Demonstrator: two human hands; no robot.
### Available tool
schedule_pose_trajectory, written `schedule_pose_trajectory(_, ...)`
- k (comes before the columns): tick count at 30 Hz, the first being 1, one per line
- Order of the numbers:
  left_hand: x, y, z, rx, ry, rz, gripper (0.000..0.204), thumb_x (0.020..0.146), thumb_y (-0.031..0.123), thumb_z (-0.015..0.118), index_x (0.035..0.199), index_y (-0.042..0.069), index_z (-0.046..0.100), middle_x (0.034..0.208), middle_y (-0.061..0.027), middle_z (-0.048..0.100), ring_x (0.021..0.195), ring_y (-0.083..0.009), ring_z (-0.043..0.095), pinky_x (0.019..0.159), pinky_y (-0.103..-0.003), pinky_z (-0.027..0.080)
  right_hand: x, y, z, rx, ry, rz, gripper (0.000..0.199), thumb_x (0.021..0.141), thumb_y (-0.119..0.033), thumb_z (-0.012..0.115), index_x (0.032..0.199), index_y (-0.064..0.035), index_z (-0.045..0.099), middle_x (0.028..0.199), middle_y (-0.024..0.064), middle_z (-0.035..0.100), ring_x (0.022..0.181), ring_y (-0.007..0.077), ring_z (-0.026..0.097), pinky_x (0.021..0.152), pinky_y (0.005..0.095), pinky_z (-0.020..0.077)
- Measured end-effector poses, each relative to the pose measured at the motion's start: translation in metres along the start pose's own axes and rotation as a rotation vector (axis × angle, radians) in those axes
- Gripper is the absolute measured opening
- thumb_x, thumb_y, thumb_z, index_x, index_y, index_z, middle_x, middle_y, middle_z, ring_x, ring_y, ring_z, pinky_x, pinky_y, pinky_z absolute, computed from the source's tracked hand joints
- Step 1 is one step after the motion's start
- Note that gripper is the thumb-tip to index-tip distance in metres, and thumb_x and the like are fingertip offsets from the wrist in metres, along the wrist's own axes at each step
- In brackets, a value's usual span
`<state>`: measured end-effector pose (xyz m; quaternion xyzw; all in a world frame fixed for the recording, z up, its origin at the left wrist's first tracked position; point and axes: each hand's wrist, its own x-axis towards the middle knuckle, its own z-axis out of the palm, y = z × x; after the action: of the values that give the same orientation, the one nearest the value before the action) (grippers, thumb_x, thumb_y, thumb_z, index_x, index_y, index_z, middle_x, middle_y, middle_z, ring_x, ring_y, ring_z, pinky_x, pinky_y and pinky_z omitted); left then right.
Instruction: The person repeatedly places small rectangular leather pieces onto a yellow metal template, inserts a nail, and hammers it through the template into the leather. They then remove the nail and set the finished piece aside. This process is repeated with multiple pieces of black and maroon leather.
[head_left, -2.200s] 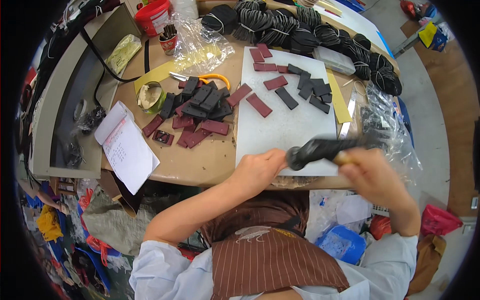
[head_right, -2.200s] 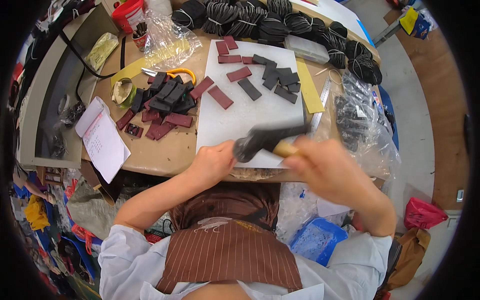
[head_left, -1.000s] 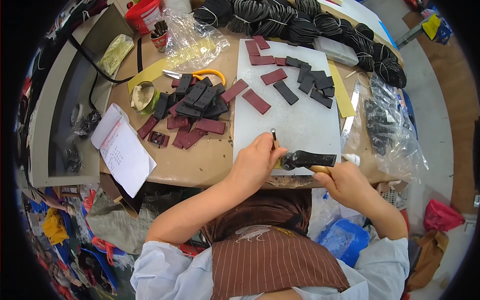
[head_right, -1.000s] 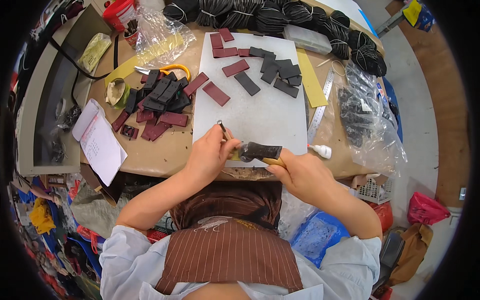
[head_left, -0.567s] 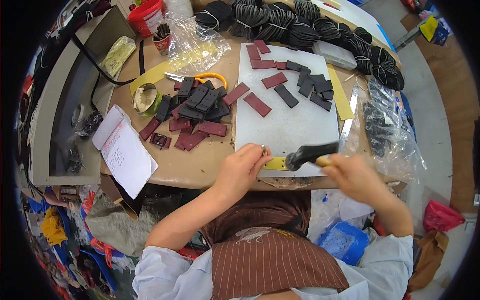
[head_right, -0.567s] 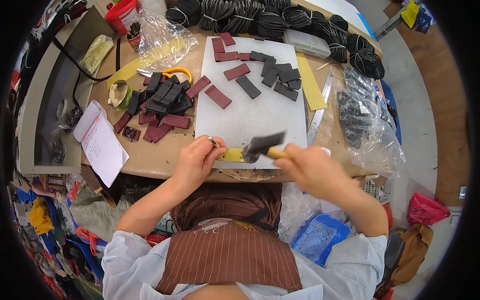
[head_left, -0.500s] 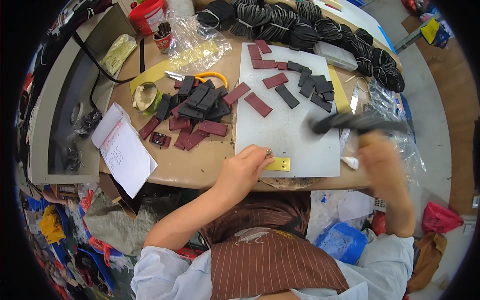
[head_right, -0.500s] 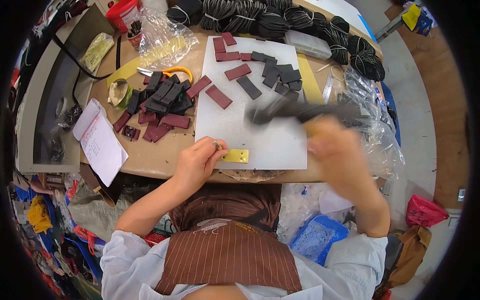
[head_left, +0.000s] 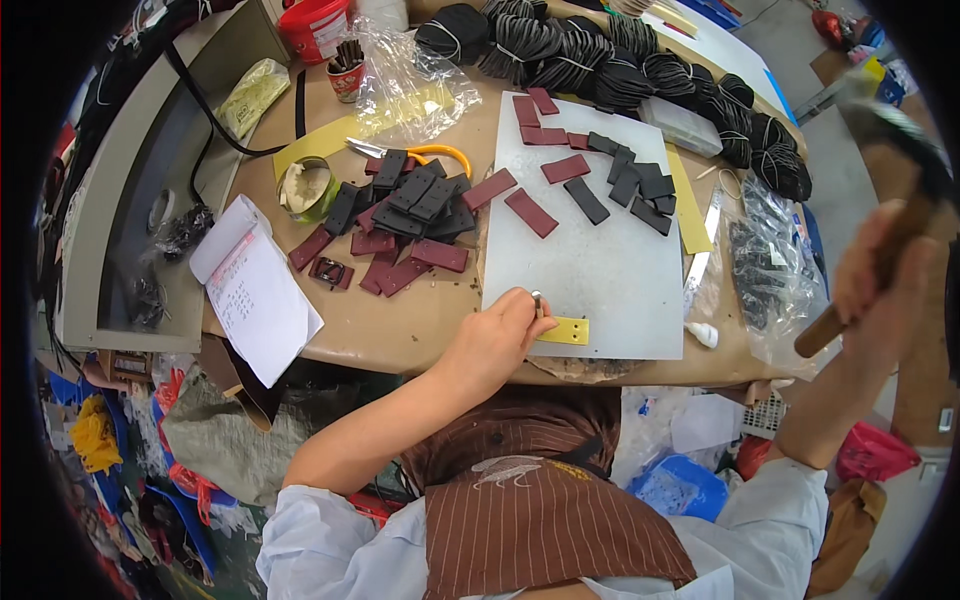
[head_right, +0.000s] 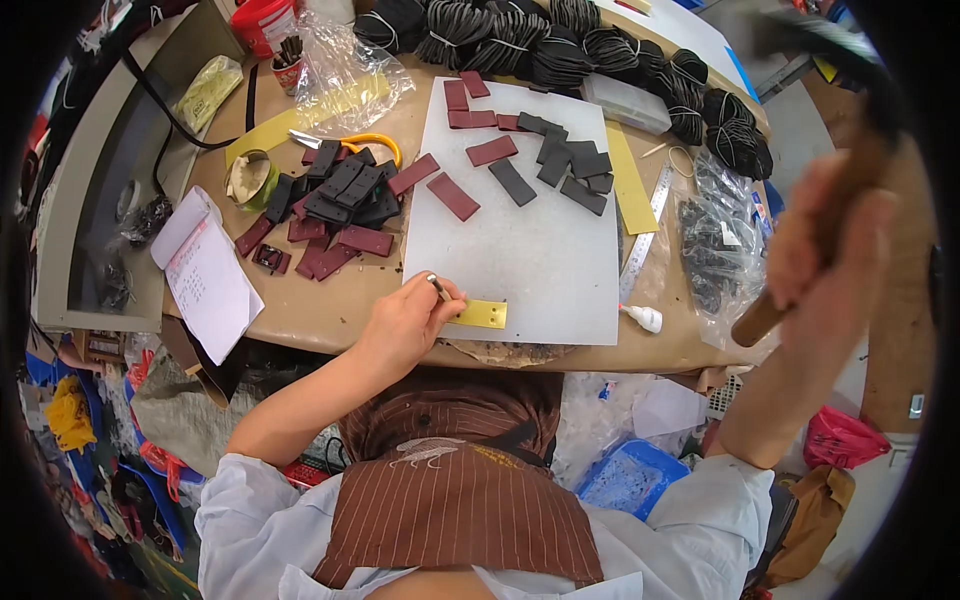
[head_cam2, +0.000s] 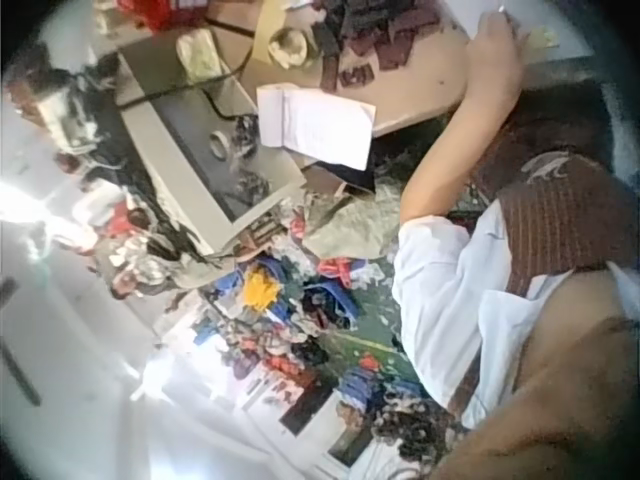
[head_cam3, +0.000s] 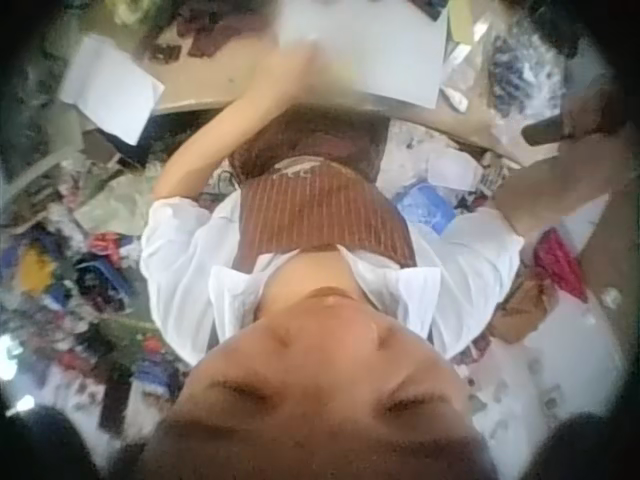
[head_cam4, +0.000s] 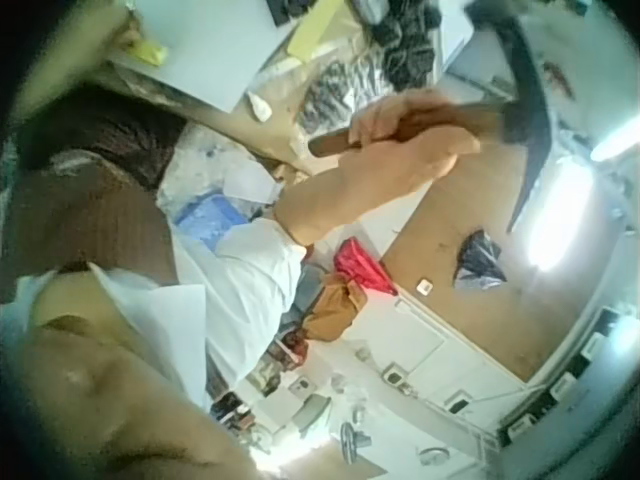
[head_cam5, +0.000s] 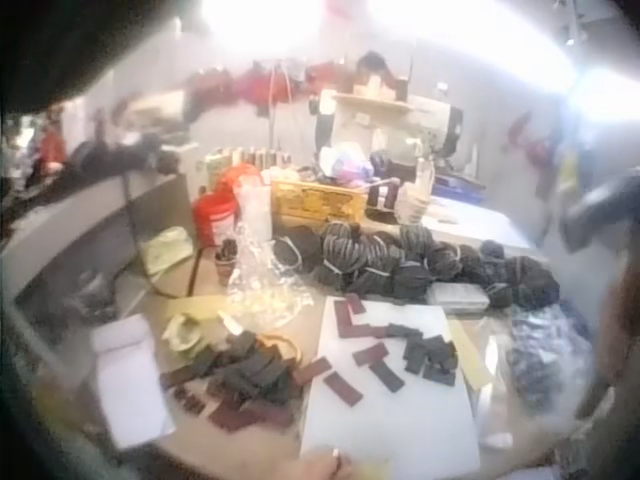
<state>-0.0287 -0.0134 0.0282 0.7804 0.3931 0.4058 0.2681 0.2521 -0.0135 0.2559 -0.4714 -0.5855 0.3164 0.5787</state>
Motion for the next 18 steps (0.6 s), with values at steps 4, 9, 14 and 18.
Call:
schedule_pose_trajectory(4,-0.003,0.000,-0.005,0.020,-0.020,0.002,0.017,0.087,0.008,0.066,0.086,-0.001,0.052,0.087,-0.0092,0.064,0.065,-0.0235,0.064,0.057,-0.032,0.052,-0.007,0.005,0.011,0.105,-0.244,-0.188,0.052,0.097,-0.057,0.039,0.090,-0.0053,0.044,0.052,-0.0040,0.035,0.037,0.0031,0.027,0.033,0.0192,0.0223)
schedule_pose_trajectory(9,-0.007,-0.007,0.000,0.002,-0.004,-0.019,0.015,0.087,0.008,0.067,0.087,0.001,0.053,0.086,-0.0083,0.063,0.065,-0.0240,0.064,0.055,-0.033,0.052,-0.008,0.014,0.015,0.079,-0.249,-0.126,0.057,0.095,-0.061,0.037,0.088,-0.0051,0.043,0.050,-0.0029,0.036,0.036,0.0037,0.028,0.034,0.0192,0.0227)
schedule_pose_trajectory(14,-0.004,0.004,-0.004,0.119,-0.101,0.074,0.016,0.091,0.016,0.061,0.092,0.003,0.050,0.083,-0.0093,0.055,0.064,-0.0281,0.060,0.052,-0.036,0.050,-0.013,0.013,0.016,0.130,-0.311,-0.126,0.053,0.097,-0.056,0.041,0.088,-0.0044,0.048,0.053,-0.0002,0.043,0.035,0.0095,0.036,0.035,0.0222,0.0307)
schedule_pose_trajectory(18,-0.016,0.001,-0.005,0.228,-0.105,0.048,0.019,0.093,0.017,0.059,0.092,0.002,0.048,0.081,-0.0113,0.054,0.059,-0.0298,0.059,0.051,-0.036,0.050,-0.037,0.061,0.051,-0.588,-0.714,-0.128,0.033,0.096,-0.034,0.052,0.086,-0.0022,0.057,0.062,0.0054,0.053,0.055,0.0167,0.051,0.052,0.0295,0.0402)
